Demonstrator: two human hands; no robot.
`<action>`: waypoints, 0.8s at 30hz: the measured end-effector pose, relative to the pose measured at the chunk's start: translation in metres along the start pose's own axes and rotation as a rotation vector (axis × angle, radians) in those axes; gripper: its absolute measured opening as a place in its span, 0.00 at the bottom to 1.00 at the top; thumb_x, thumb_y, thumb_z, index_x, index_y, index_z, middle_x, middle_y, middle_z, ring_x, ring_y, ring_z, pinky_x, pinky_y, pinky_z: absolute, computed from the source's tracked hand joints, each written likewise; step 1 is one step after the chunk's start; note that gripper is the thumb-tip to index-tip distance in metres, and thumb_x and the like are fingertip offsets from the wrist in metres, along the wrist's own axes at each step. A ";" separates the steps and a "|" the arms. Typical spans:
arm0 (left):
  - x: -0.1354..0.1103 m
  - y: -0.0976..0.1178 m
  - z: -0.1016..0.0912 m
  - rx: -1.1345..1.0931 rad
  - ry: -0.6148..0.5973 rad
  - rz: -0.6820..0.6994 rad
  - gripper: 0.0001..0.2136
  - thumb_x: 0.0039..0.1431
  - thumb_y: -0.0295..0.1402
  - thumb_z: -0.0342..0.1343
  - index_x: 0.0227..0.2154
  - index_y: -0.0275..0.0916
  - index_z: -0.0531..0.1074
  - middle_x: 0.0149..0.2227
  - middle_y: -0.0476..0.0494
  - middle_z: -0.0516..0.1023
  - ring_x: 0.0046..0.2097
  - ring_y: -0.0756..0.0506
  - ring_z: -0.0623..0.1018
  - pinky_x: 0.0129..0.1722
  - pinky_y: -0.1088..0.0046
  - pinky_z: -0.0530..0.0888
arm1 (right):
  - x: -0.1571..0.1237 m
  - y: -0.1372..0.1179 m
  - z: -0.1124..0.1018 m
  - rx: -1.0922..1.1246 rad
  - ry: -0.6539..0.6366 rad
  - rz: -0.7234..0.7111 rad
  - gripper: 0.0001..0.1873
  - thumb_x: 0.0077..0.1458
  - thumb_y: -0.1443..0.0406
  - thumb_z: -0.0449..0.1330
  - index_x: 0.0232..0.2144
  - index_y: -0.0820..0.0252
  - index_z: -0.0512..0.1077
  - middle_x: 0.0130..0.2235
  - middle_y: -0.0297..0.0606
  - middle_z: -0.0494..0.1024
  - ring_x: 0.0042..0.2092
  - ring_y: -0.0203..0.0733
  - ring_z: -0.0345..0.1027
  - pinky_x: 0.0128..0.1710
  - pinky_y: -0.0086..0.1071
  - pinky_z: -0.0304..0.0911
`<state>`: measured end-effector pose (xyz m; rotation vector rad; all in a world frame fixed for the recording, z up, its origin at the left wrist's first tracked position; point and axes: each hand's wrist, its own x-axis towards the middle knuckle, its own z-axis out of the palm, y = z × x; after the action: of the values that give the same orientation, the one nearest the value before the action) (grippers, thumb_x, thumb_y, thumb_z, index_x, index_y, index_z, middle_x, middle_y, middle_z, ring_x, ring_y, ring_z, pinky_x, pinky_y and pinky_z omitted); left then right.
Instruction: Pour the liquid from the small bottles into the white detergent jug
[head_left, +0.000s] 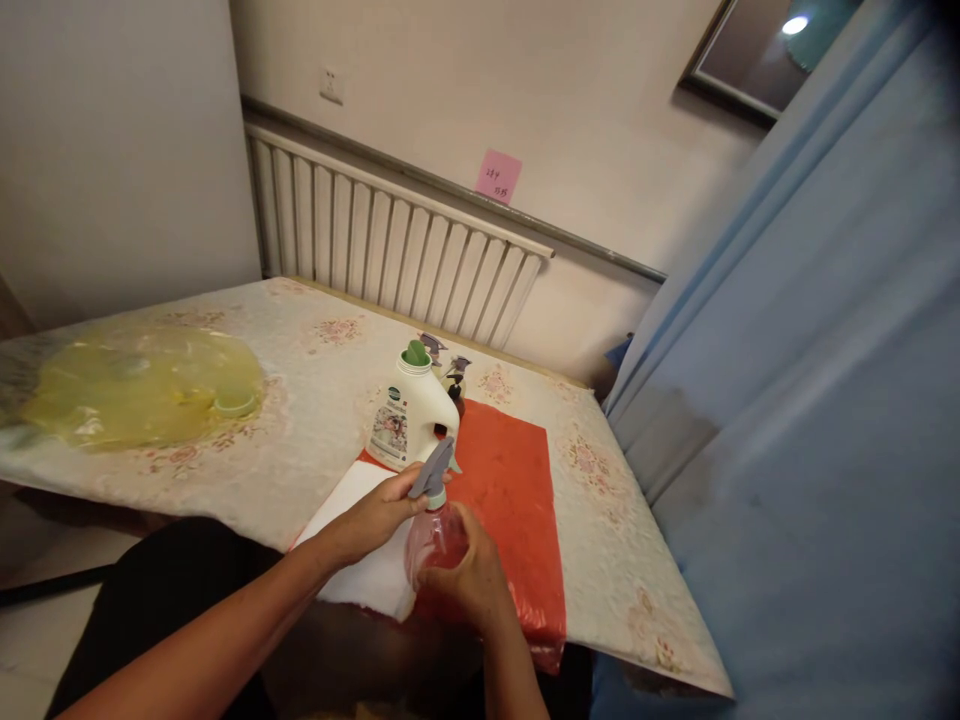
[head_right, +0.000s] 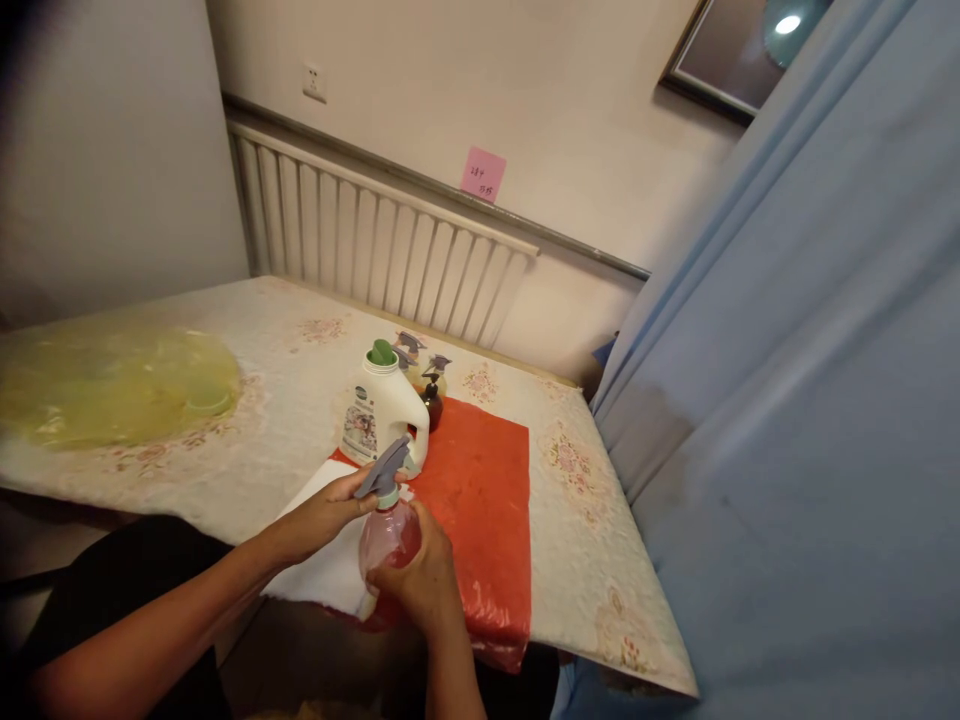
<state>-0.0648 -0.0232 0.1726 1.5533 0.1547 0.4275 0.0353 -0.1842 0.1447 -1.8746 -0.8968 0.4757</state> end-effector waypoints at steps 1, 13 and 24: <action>0.000 0.000 0.002 -0.035 0.014 -0.006 0.17 0.58 0.40 0.61 0.49 0.42 0.76 0.51 0.43 0.77 0.56 0.38 0.72 0.59 0.60 0.63 | 0.000 0.000 -0.001 0.009 0.007 0.007 0.44 0.31 0.70 0.70 0.56 0.57 0.69 0.54 0.42 0.77 0.57 0.54 0.69 0.59 0.46 0.62; 0.006 -0.003 0.016 -0.204 0.174 -0.049 0.15 0.49 0.36 0.67 0.40 0.39 0.75 0.36 0.50 0.77 0.40 0.45 0.75 0.44 0.69 0.69 | 0.001 0.006 0.003 0.024 0.041 -0.020 0.44 0.31 0.70 0.69 0.56 0.54 0.69 0.55 0.40 0.76 0.57 0.52 0.69 0.59 0.44 0.63; 0.002 -0.006 0.009 -0.206 0.111 -0.019 0.16 0.53 0.33 0.61 0.46 0.39 0.74 0.39 0.48 0.78 0.39 0.45 0.73 0.43 0.70 0.67 | 0.001 0.013 0.005 0.206 -0.051 -0.004 0.44 0.30 0.68 0.72 0.55 0.55 0.70 0.52 0.40 0.79 0.52 0.50 0.73 0.54 0.43 0.67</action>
<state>-0.0583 -0.0301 0.1669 1.3252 0.2048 0.4992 0.0375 -0.1840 0.1304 -1.6794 -0.8519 0.5935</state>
